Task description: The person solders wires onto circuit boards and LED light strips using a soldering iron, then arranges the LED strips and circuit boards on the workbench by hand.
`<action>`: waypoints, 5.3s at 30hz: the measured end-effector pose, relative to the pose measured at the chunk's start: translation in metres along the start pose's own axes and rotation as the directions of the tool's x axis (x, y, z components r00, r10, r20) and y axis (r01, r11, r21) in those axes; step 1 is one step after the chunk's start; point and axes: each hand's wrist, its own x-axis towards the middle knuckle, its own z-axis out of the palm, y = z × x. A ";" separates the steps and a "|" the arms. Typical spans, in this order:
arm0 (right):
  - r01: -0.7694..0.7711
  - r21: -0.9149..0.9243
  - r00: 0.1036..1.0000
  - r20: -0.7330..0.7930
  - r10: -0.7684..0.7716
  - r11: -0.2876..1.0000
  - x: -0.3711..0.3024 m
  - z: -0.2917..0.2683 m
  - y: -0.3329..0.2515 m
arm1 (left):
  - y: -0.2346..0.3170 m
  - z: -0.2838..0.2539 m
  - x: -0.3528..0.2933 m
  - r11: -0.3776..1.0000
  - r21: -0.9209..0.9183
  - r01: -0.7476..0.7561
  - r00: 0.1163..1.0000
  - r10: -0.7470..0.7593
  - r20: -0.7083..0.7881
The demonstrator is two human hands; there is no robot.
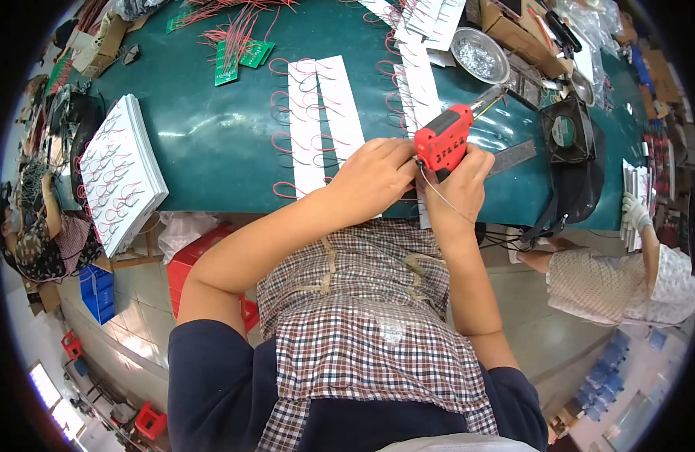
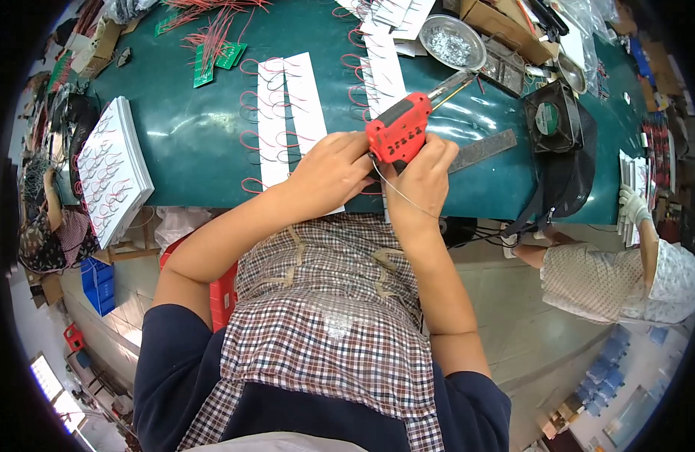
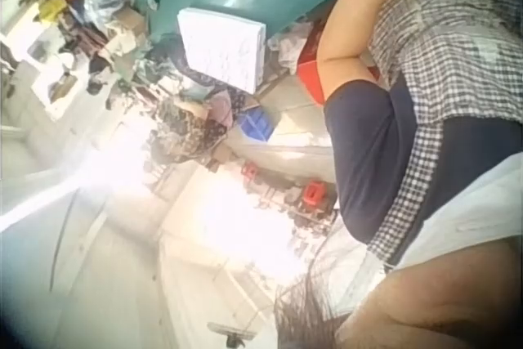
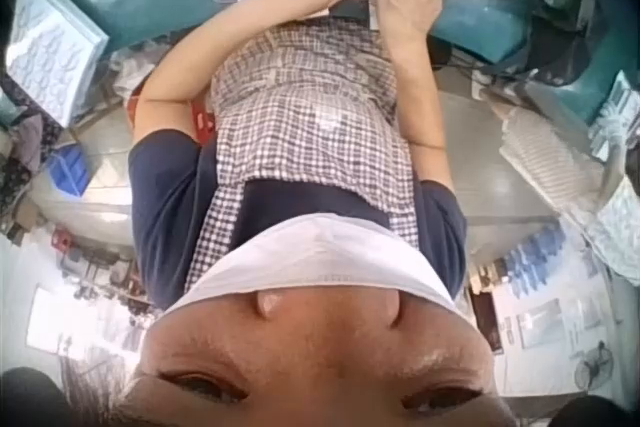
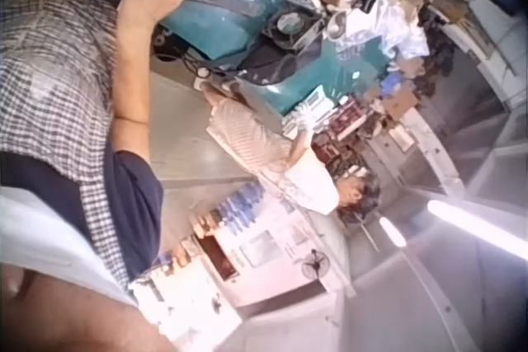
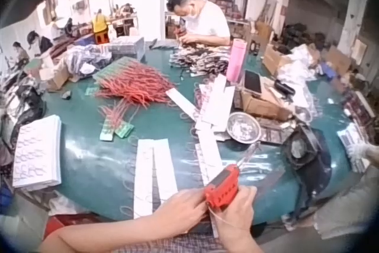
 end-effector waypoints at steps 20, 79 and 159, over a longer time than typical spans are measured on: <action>-0.240 0.428 0.969 0.046 0.244 0.871 0.007 -0.014 0.020 | -0.005 -0.002 -0.027 0.998 0.001 0.070 0.989 -0.069 0.128; -0.289 0.697 0.947 0.107 0.304 0.657 -0.053 0.000 0.046 | -0.040 -0.035 -0.046 0.982 0.164 0.092 0.916 -0.148 0.374; 0.152 0.129 0.988 -0.062 -0.145 0.980 0.001 -0.049 0.067 | -0.186 -0.018 0.239 0.876 0.306 0.373 0.810 -0.147 -0.567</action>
